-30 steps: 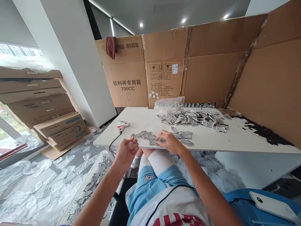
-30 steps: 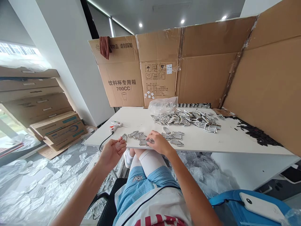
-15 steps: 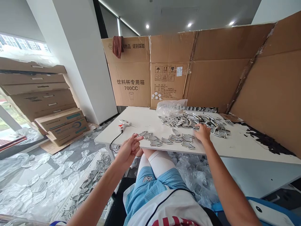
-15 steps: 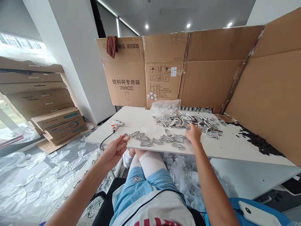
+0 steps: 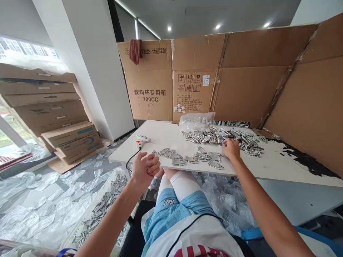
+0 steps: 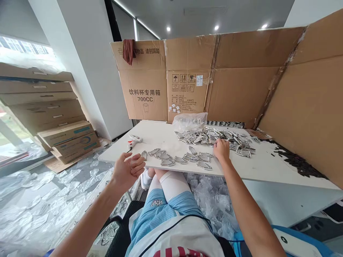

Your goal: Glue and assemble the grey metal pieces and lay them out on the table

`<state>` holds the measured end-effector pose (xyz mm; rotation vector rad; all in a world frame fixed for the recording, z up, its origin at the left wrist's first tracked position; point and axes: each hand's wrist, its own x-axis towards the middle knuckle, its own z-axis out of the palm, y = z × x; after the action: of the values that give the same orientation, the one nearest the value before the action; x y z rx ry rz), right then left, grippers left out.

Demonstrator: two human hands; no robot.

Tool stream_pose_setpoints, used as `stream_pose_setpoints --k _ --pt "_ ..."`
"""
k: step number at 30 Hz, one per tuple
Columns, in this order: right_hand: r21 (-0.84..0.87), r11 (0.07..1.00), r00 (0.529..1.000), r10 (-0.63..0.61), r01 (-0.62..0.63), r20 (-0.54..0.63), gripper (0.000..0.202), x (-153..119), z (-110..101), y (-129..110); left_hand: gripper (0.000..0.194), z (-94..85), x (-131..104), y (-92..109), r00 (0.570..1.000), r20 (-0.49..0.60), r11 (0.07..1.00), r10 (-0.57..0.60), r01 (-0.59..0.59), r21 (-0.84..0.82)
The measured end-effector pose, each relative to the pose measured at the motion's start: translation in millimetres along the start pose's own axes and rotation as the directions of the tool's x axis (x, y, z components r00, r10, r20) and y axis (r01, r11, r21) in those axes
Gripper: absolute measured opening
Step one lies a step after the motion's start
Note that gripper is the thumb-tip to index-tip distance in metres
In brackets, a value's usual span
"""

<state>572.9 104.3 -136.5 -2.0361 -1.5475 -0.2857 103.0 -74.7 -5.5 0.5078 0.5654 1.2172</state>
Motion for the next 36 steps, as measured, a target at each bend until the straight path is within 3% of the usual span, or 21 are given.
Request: stream_pose_setpoints --k 4,7,10,15,17,19,21,22,26,29,31,36 --pt "0.039 0.999 0.998 0.003 -0.001 -0.058 0.026 -5.0 -5.5 -1.3 0.016 0.9 0.0 -0.9 0.999 0.019 0.999 0.032 -0.032 0.003" --pt "0.096 0.995 0.993 0.001 0.011 -0.121 0.029 -7.8 -15.0 -5.2 0.011 2.3 1.6 -3.5 0.997 -0.043 0.995 0.066 -0.063 0.08" --pt "0.175 0.984 0.98 0.01 0.025 -0.198 0.029 -11.5 -29.0 -10.2 0.023 4.8 1.2 -6.1 0.989 -0.099 0.967 0.114 -0.088 0.24" --pt "0.335 0.942 0.949 0.085 0.022 -0.303 0.028 -31.6 -56.5 -28.5 0.031 8.4 -5.3 -9.4 0.997 -0.007 0.932 0.071 -0.063 0.358" --pt "0.479 0.878 0.952 0.137 0.011 -0.273 0.027 -47.9 -71.3 -46.9 0.033 9.1 -8.2 -10.8 0.997 0.025 0.924 0.067 -0.071 0.375" --pt "0.775 0.631 0.974 0.198 -0.038 -0.114 0.028 -67.7 -90.5 -73.6 0.033 9.5 -10.3 -12.1 0.996 0.042 0.92 0.075 -0.086 0.384" --pt "0.91 0.406 0.992 0.121 -0.085 0.039 0.033 -88.3 -113.3 -105.7 0.033 9.6 -11.1 -12.9 0.996 0.046 0.923 0.082 -0.093 0.374" --pt "0.932 0.347 0.995 0.048 -0.104 0.093 0.035 -98.2 -125.1 -122.1 0.032 9.5 -11.1 -13.1 0.996 0.046 0.926 0.081 -0.093 0.365" --pt "0.954 0.26 0.957 -0.205 -0.15 0.207 0.037 -130.3 -163.2 -173.8 0.035 9.0 -9.5 -13.4 0.997 0.053 0.934 0.057 -0.072 0.351" --pt "0.953 0.245 0.917 -0.31 -0.175 0.249 0.037 -142.8 -175.7 -190.6 0.043 8.0 -8.9 -14.3 0.997 0.08 0.917 0.012 -0.043 0.397" --pt "0.955 0.232 0.911 -0.325 -0.185 0.255 0.038 -145.3 -178.2 -193.4 0.049 7.0 -8.8 -15.6 0.995 0.097 0.889 -0.015 -0.031 0.457" --pt "0.965 0.23 0.947 -0.262 -0.127 0.187 0.038 -141.5 -180.2 -193.0 0.049 5.4 -8.5 -19.4 0.987 0.15 0.823 -0.05 -0.044 0.566"
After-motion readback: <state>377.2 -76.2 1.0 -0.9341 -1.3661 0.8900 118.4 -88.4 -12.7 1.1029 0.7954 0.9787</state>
